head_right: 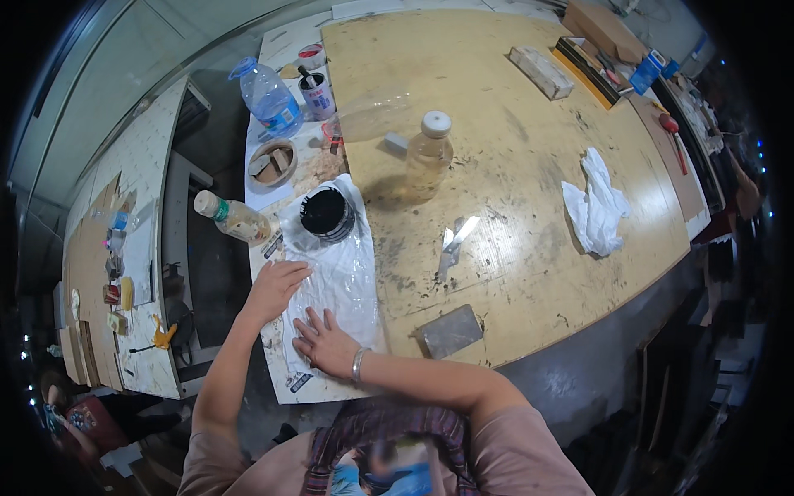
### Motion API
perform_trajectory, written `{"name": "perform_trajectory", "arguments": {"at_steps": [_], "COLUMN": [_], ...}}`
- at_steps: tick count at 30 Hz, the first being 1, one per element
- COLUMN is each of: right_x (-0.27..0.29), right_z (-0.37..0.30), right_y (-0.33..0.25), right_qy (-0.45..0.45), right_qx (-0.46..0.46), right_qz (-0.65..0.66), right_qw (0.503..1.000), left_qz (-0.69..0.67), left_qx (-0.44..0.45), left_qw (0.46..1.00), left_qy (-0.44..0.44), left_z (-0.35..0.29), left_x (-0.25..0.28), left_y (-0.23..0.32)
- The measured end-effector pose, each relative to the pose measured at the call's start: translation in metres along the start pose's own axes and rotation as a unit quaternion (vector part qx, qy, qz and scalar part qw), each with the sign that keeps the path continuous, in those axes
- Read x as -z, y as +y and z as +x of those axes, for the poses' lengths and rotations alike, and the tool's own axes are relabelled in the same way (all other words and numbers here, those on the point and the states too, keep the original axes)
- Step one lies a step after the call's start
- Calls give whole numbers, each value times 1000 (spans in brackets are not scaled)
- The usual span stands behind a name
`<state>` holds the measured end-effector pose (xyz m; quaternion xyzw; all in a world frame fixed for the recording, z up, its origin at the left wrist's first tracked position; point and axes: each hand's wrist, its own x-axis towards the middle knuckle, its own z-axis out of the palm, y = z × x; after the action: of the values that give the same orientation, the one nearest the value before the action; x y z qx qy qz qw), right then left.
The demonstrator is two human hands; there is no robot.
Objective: The person sands a small metal tool on a workbench using a sanding block. They then move to a large black wooden furniture piece and sand its edges and surfaces with the same block.
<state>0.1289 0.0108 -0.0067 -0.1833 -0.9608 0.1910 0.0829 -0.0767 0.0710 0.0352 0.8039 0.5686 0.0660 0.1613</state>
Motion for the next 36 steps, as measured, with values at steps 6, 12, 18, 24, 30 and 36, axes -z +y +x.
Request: {"name": "perform_trajectory", "arguments": {"at_steps": [6, 12, 18, 24, 30, 36], "right_x": [2, 17, 44, 73, 118, 135], "right_z": [-14, -33, -52, -92, -169, -248], "right_y": [-21, -34, 13, 18, 13, 23], "right_qy": [-11, 1, 66, -7, 111, 178], "right_qx": [20, 76, -16, 34, -45, -196], "right_qz": [29, 63, -12, 60, 196, 197], "right_qw": [999, 995, 998, 998, 973, 944], "left_qz": [-15, 12, 6, -34, -175, -201], "left_qx": [61, -35, -1, 2, 12, 33], "left_qw": [998, 999, 1000, 988, 950, 956], "left_qy": [8, 28, -4, 152, 259, 213], "left_z": [-8, -47, -91, -73, 9, 111], "left_x": [-3, -5, -18, -8, -30, -74], "left_y": [5, 41, 65, 99, 150, 203]}}
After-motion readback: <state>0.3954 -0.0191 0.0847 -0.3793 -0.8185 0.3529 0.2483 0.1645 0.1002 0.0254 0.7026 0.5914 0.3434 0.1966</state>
